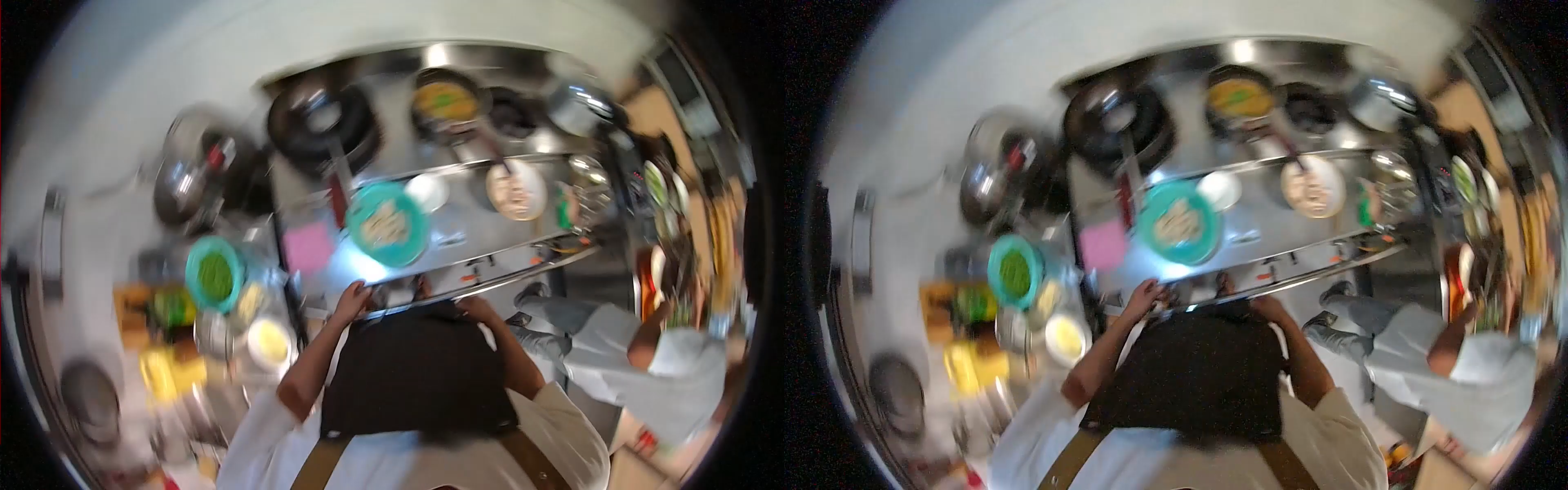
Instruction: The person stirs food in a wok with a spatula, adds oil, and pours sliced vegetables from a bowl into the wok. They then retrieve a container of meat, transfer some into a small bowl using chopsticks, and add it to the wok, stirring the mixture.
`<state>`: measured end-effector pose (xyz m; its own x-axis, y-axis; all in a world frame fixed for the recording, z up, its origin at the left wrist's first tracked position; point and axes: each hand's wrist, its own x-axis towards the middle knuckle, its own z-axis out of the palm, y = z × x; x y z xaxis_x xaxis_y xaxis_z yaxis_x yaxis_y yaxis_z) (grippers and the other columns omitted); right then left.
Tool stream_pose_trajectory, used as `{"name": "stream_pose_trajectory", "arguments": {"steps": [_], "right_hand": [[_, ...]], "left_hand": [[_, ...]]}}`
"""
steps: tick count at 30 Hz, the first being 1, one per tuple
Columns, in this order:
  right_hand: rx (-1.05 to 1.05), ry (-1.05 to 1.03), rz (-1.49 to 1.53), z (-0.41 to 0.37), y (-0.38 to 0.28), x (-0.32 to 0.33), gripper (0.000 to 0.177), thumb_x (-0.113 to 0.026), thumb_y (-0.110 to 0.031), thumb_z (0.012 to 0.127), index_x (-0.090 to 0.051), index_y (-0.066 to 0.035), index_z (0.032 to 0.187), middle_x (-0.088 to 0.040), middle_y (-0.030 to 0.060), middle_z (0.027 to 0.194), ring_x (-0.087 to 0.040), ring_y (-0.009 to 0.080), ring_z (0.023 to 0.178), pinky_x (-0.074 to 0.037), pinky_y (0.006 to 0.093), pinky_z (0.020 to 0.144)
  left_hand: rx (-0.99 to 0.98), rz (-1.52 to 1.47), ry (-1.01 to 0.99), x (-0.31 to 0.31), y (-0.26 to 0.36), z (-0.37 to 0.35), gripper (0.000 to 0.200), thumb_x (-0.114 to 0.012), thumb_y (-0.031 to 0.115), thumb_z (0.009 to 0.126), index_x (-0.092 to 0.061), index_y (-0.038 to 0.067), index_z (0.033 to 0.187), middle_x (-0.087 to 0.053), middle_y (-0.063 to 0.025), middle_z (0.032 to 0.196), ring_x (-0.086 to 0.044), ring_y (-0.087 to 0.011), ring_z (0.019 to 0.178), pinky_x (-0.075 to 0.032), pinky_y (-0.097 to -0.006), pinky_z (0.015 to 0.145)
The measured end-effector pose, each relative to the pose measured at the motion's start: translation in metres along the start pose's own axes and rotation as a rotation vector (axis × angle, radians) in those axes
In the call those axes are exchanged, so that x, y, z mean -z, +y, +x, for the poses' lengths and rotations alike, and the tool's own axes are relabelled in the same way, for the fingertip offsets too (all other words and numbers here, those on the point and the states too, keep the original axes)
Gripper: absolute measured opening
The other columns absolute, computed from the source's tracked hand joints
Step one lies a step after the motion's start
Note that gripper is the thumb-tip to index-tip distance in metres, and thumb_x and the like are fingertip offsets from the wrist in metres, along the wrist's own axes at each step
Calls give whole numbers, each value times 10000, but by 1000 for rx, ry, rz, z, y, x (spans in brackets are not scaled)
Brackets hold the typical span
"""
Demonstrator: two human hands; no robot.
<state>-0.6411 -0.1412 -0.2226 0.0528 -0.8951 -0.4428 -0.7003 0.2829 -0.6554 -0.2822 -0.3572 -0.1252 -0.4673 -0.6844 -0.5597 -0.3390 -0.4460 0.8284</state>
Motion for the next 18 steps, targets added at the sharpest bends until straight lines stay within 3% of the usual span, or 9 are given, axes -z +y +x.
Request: {"name": "stream_pose_trajectory", "arguments": {"steps": [2,4,6,9,10,12,13,16,18], "right_hand": [[-409,-23,421,-13,-75,58,266,-581,-266,857,-643,-18,931,-653,93,821,-607,163,687,-491,304,614],[-383,12,397,-11,-96,77,311,-562,-291,877,-634,8,925,-640,72,775,-585,123,635,-480,271,581],[-340,22,313,-8,-137,111,311,-564,-276,871,-632,26,842,-618,65,675,-583,126,586,-470,272,564],[-269,92,116,9,-141,134,342,-535,-306,877,-646,11,943,-644,112,692,-624,179,609,-486,321,588],[-250,132,109,17,-151,144,330,-538,-294,878,-648,9,950,-647,116,700,-626,183,612,-486,317,587],[-227,187,90,37,-176,164,319,-541,-283,878,-649,7,956,-650,120,708,-628,188,615,-486,313,585],[-212,205,116,46,-192,174,303,-545,-264,879,-648,9,960,-652,119,715,-626,184,614,-486,310,584],[-190,263,139,64,-249,197,256,-552,-207,881,-648,15,965,-656,108,729,-612,155,610,-486,290,579],[-133,286,287,80,-271,203,250,-540,-198,891,-654,16,952,-658,88,730,-595,124,604,-480,270,570]], "left_hand": [[79,672,67,6,-29,-24,404,-594,294,856,-517,39,1160,-632,-176,878,-625,-320,836,-486,-404,705],[92,707,-55,5,-37,-45,390,-589,300,839,-531,57,1138,-624,-218,929,-598,-393,924,-469,-473,786],[103,734,-32,0,-50,-43,350,-569,225,836,-534,29,1125,-623,-221,909,-604,-388,892,-468,-466,822],[-352,878,306,-14,-55,-19,229,-549,97,787,-556,-13,987,-616,-205,863,-608,-381,840,-494,-447,763],[-358,864,303,-22,-59,-12,229,-549,97,787,-556,-13,987,-616,-205,863,-608,-381,840,-494,-447,763],[-456,1115,233,-31,-62,3,211,-558,101,779,-554,10,970,-622,-185,876,-620,-340,856,-503,-430,726],[-236,1143,32,-35,-59,7,267,-559,108,776,-547,24,1030,-636,-152,857,-638,-307,807,-511,-421,667],[-183,1188,-51,-40,-34,-4,274,-548,127,785,-554,20,1038,-644,-117,817,-648,-300,734,-514,-422,606],[-252,1214,18,-41,-41,5,255,-548,138,792,-573,25,1019,-643,-111,762,-648,-300,680,-507,-421,555]]}}
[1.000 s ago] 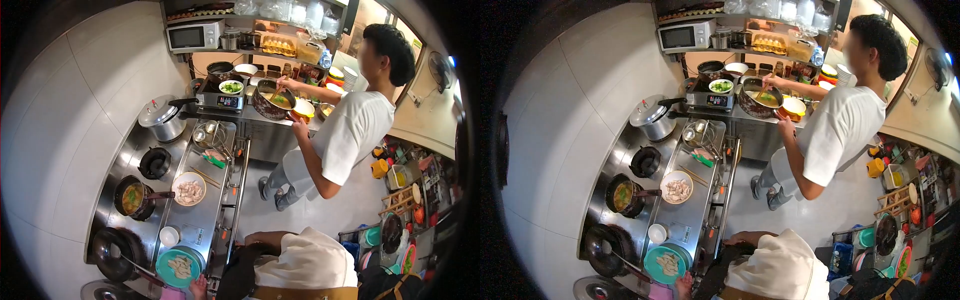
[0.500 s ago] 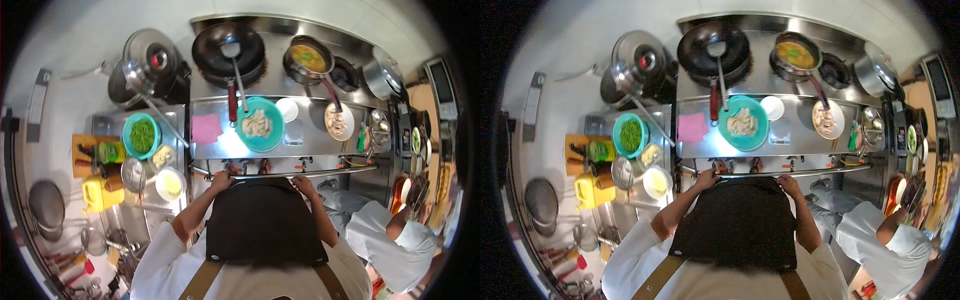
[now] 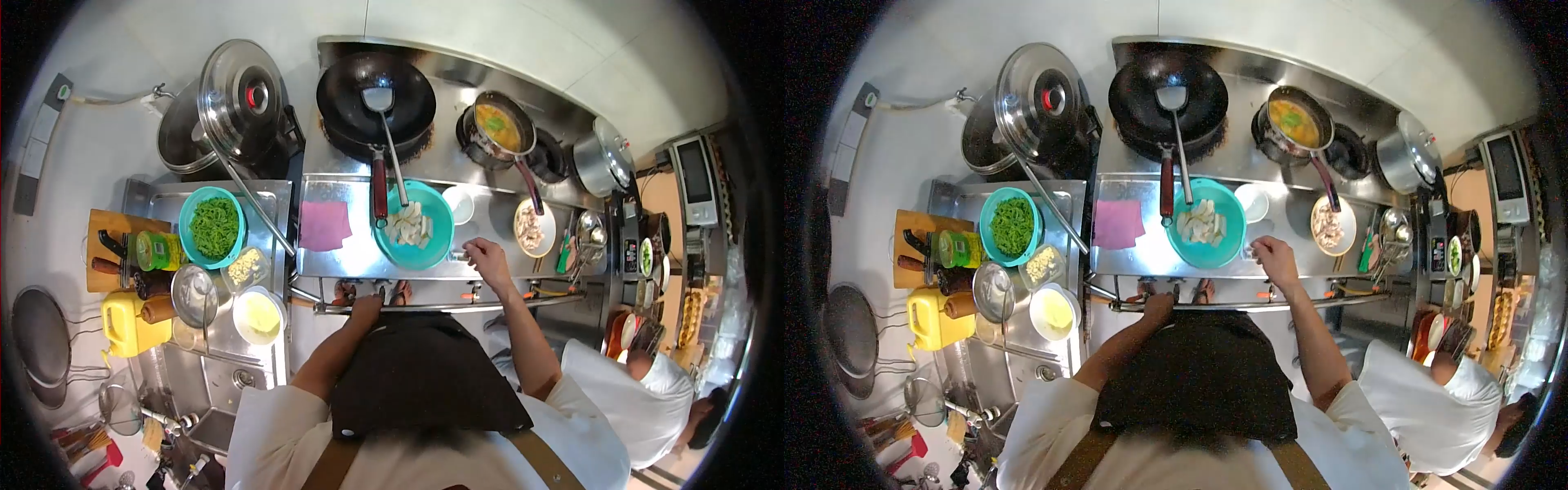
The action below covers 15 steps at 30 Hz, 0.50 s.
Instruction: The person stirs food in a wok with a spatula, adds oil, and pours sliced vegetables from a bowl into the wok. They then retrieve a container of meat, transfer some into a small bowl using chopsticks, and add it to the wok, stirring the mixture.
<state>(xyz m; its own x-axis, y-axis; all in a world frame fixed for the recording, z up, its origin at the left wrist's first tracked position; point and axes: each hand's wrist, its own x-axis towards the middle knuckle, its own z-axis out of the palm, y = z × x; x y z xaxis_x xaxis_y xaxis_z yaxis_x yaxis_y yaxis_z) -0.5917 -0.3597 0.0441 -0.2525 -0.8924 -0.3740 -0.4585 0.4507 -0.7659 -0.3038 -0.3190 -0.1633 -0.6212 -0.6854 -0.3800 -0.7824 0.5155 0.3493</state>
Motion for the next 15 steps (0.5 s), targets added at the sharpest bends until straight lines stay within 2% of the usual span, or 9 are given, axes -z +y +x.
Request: {"name": "stream_pose_trajectory", "arguments": {"steps": [2,4,5,7,8,10,12,13,15], "right_hand": [[79,9,77,21,-17,-13,264,-542,-219,887,-656,13,942,-658,83,738,-598,127,612,-481,278,577],[127,0,98,48,-44,-29,290,-552,-251,877,-652,9,955,-659,86,754,-600,133,621,-482,283,585],[50,31,142,59,-62,-39,315,-562,-271,863,-643,3,997,-663,87,771,-608,133,637,-485,277,599],[68,21,58,97,-75,-61,341,-572,-263,874,-593,-12,1103,-645,75,899,-582,121,672,-485,247,581],[167,26,-69,134,-57,-77,397,-583,-269,862,-567,-3,1157,-637,93,944,-595,138,701,-491,264,569],[154,25,-159,159,-69,-97,479,-597,-273,848,-513,2,1232,-632,111,925,-602,149,701,-490,282,549],[86,17,-77,185,-68,-114,554,-604,-261,841,-441,-4,1303,-629,137,935,-606,159,690,-483,302,517],[-10,-71,21,165,-101,-107,542,-567,-192,842,-407,-17,1329,-615,119,855,-573,154,602,-455,299,464],[32,-90,-42,185,-102,-98,497,-536,-164,839,-436,-20,1304,-592,96,793,-543,145,559,-427,290,435]], "left_hand": [[26,-95,-44,-8,-5,-3,256,-539,134,798,-581,45,1034,-645,-128,758,-650,-304,703,-507,-417,560],[-36,-89,41,-5,-9,-6,219,-532,132,799,-612,61,990,-653,-135,758,-652,-312,715,-508,-430,583],[-44,-100,27,-7,-10,-6,186,-527,132,800,-632,61,937,-658,-138,774,-654,-314,724,-510,-434,602],[-21,-118,37,-7,-10,-7,163,-517,131,804,-668,69,798,-665,-148,810,-659,-318,758,-517,-434,661],[-15,-119,50,-7,-11,-6,163,-517,131,804,-668,69,798,-665,-148,810,-659,-318,758,-517,-434,661],[-12,-119,-142,-7,-13,-1,162,-534,124,804,-637,16,869,-649,-172,858,-652,-330,797,-514,-451,640],[-40,-105,-84,-13,-13,-5,166,-537,132,806,-659,39,867,-655,-163,899,-652,-330,833,-520,-450,675],[-16,-139,-77,-14,-12,-4,165,-540,137,806,-660,43,867,-658,-159,888,-654,-329,830,-521,-450,685],[-6,-140,-70,-13,-14,-3,158,-541,129,806,-660,43,864,-666,-155,873,-658,-326,818,-526,-443,696]]}}
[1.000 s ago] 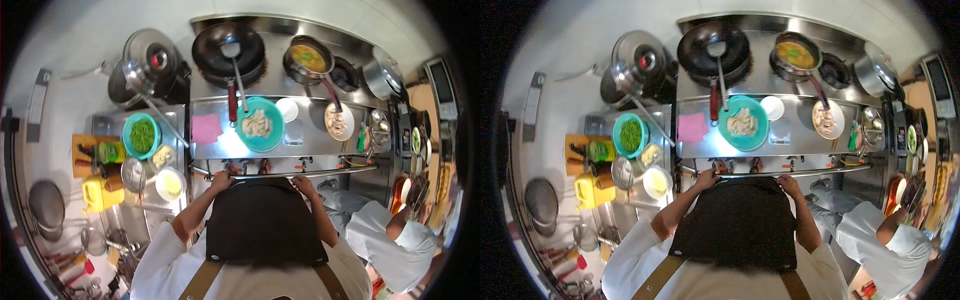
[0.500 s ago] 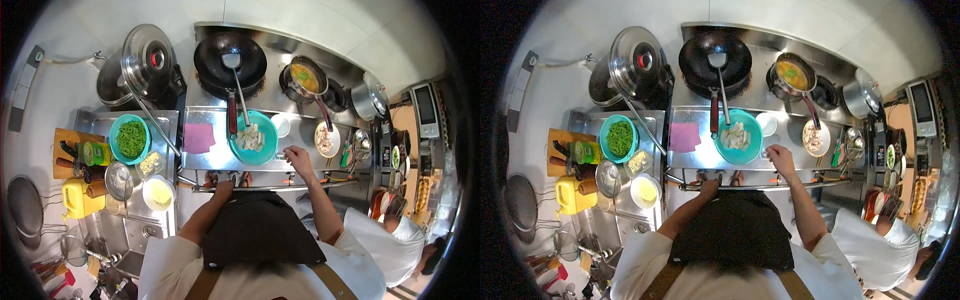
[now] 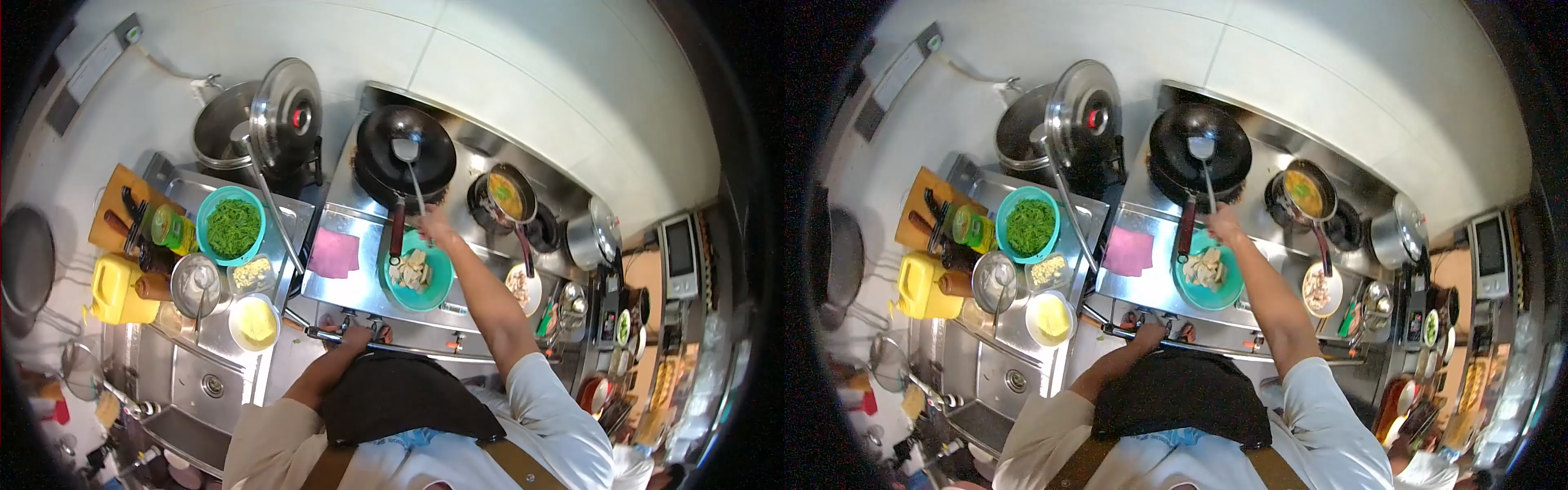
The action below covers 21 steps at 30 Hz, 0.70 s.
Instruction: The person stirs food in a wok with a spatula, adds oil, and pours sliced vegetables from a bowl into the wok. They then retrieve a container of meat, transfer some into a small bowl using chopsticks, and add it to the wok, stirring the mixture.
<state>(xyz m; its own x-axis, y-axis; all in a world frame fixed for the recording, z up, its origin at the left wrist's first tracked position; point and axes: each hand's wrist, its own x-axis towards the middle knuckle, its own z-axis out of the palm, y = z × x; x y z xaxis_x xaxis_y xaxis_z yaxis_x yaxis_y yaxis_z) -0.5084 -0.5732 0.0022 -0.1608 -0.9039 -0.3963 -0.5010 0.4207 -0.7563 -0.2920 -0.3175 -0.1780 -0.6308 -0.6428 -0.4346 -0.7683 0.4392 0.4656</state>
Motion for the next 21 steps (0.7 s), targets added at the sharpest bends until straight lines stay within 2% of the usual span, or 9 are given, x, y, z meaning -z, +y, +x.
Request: {"name": "stream_pose_trajectory", "arguments": {"steps": [2,4,6,7,12,15,17,19,21], "right_hand": [[191,-12,-262,47,41,35,428,-483,-120,830,-488,-23,1247,-538,49,684,-480,127,486,-378,270,394],[17,3,-189,10,-22,72,343,-460,-116,827,-553,-21,1143,-509,18,621,-456,111,458,-351,255,376],[69,-111,-317,6,-40,116,264,-483,-146,861,-587,-39,1079,-498,12,595,-455,97,439,-311,244,351],[61,-108,-342,2,-54,133,241,-572,-121,812,-613,14,1006,-556,70,612,-481,156,419,-330,297,339],[-66,-321,-607,-17,-121,183,193,-497,18,784,-605,-14,940,-452,25,528,-428,114,419,-264,267,324],[32,-374,-838,-15,-133,185,192,-509,5,780,-614,-19,938,-481,39,546,-459,142,420,-295,290,329],[19,-440,-830,9,-117,194,192,-510,-29,795,-612,-7,956,-508,70,559,-492,173,431,-329,314,337],[9,-515,-816,21,-107,188,203,-510,-62,810,-609,5,973,-534,101,572,-525,204,441,-363,338,346],[323,-352,-993,6,-80,164,234,-487,-140,848,-588,33,968,-574,179,607,-565,294,455,-418,381,379]], "left_hand": [[28,0,11,8,4,-5,152,-548,118,797,-660,39,864,-666,-155,872,-659,-325,819,-527,-439,695],[69,-17,9,7,5,-4,154,-572,90,772,-663,21,875,-663,-174,864,-659,-323,827,-531,-431,690],[85,-61,27,6,5,-4,161,-574,94,771,-665,16,879,-661,-179,865,-658,-323,832,-530,-431,692],[83,-88,31,6,5,-5,169,-577,99,770,-667,11,883,-660,-184,866,-657,-323,838,-529,-430,694],[155,-56,53,9,14,-10,190,-559,180,811,-708,79,870,-671,-140,914,-650,-304,895,-511,-425,751],[121,-27,73,12,12,-12,189,-569,187,795,-709,82,867,-666,-140,931,-649,-306,897,-511,-428,750],[103,-87,71,19,16,-17,202,-533,113,789,-671,18,902,-644,-206,931,-642,-337,883,-518,-440,761],[107,-63,115,5,13,-10,191,-536,112,784,-672,30,889,-655,-176,896,-648,-330,864,-519,-436,741],[193,-82,153,-12,12,-6,172,-537,106,779,-670,38,862,-658,-148,867,-652,-323,851,-522,-426,717]]}}
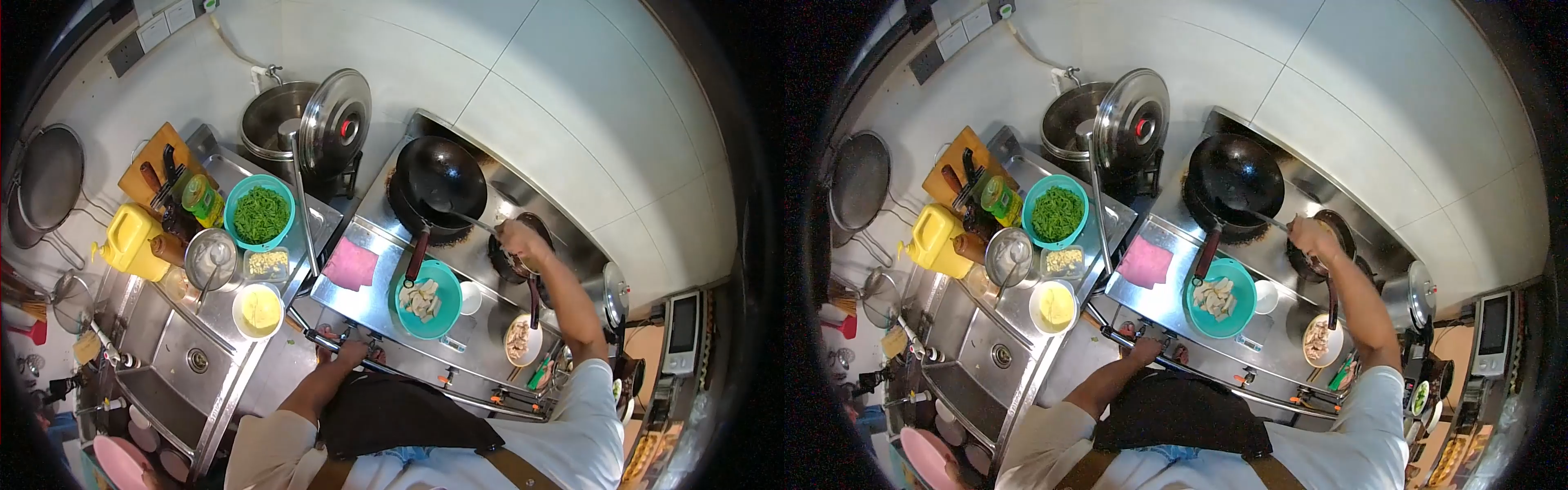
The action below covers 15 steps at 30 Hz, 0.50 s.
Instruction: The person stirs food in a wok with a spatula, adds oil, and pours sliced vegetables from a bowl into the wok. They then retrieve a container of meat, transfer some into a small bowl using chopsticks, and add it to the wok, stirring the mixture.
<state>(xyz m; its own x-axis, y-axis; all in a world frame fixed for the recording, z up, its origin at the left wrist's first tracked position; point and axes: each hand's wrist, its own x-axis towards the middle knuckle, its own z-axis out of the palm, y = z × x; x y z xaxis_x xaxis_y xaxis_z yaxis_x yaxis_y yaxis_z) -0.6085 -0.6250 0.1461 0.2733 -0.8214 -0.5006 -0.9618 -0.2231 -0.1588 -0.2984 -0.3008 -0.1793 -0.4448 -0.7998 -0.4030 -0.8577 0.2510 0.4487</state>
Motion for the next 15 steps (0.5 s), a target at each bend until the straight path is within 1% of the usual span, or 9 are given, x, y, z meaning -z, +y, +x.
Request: {"name": "stream_pose_trajectory", "arguments": {"steps": [2,4,6,7,8,10,12,13,15], "right_hand": [[-93,77,63,2,-22,-27,270,-475,-174,859,-581,20,1013,-612,235,723,-609,379,587,-471,442,482],[50,402,-8,65,23,-104,284,-481,-181,864,-581,-10,1068,-632,240,871,-612,418,744,-497,473,634],[-71,440,89,78,12,-125,338,-473,-215,887,-559,-52,1170,-617,252,970,-593,434,864,-484,482,752],[-42,524,120,80,10,-130,350,-466,-231,897,-553,-62,1190,-614,254,981,-589,437,869,-484,474,761],[-11,607,149,83,9,-132,361,-458,-247,906,-546,-73,1210,-611,256,992,-585,440,875,-484,466,770],[-34,618,151,80,-1,-109,372,-468,-264,907,-535,-125,1245,-616,254,950,-589,438,863,-480,478,755],[-41,699,230,67,-11,-84,364,-488,-283,902,-541,-161,1241,-622,251,896,-594,437,833,-474,490,737],[-33,689,255,57,-19,-64,354,-500,-290,900,-548,-190,1236,-622,251,848,-598,437,805,-471,499,715],[167,809,137,51,-18,-35,357,-517,-269,900,-547,-168,1241,-627,243,841,-614,413,779,-483,465,688]], "left_hand": [[13,59,-35,-7,-1,4,155,-536,106,781,-659,40,848,-657,-148,879,-653,-317,841,-525,-421,697],[-25,95,-10,-14,-3,2,148,-534,108,786,-654,43,844,-656,-150,881,-654,-310,830,-525,-417,670],[-36,44,-21,4,2,-3,154,-527,98,791,-645,50,878,-654,-147,882,-655,-304,827,-525,-419,662],[-32,60,-50,-7,-1,1,227,-492,121,813,-670,37,926,-650,-209,919,-637,-362,882,-505,-436,771],[-32,50,72,9,7,-8,251,-484,116,820,-650,55,999,-657,-191,913,-646,-351,856,-512,-437,738],[-2,88,-30,9,7,-3,259,-485,116,822,-634,70,1030,-664,-166,905,-656,-331,823,-522,-432,700],[24,44,48,8,8,-5,249,-491,107,816,-640,65,1011,-671,-146,898,-664,-309,803,-529,-425,675],[27,78,-1,9,8,-5,253,-496,104,813,-634,69,1022,-672,-144,896,-664,-304,807,-530,-422,680],[33,104,-28,-17,-1,3,262,-504,100,811,-621,79,1045,-675,-133,887,-665,-292,813,-530,-421,687]]}}
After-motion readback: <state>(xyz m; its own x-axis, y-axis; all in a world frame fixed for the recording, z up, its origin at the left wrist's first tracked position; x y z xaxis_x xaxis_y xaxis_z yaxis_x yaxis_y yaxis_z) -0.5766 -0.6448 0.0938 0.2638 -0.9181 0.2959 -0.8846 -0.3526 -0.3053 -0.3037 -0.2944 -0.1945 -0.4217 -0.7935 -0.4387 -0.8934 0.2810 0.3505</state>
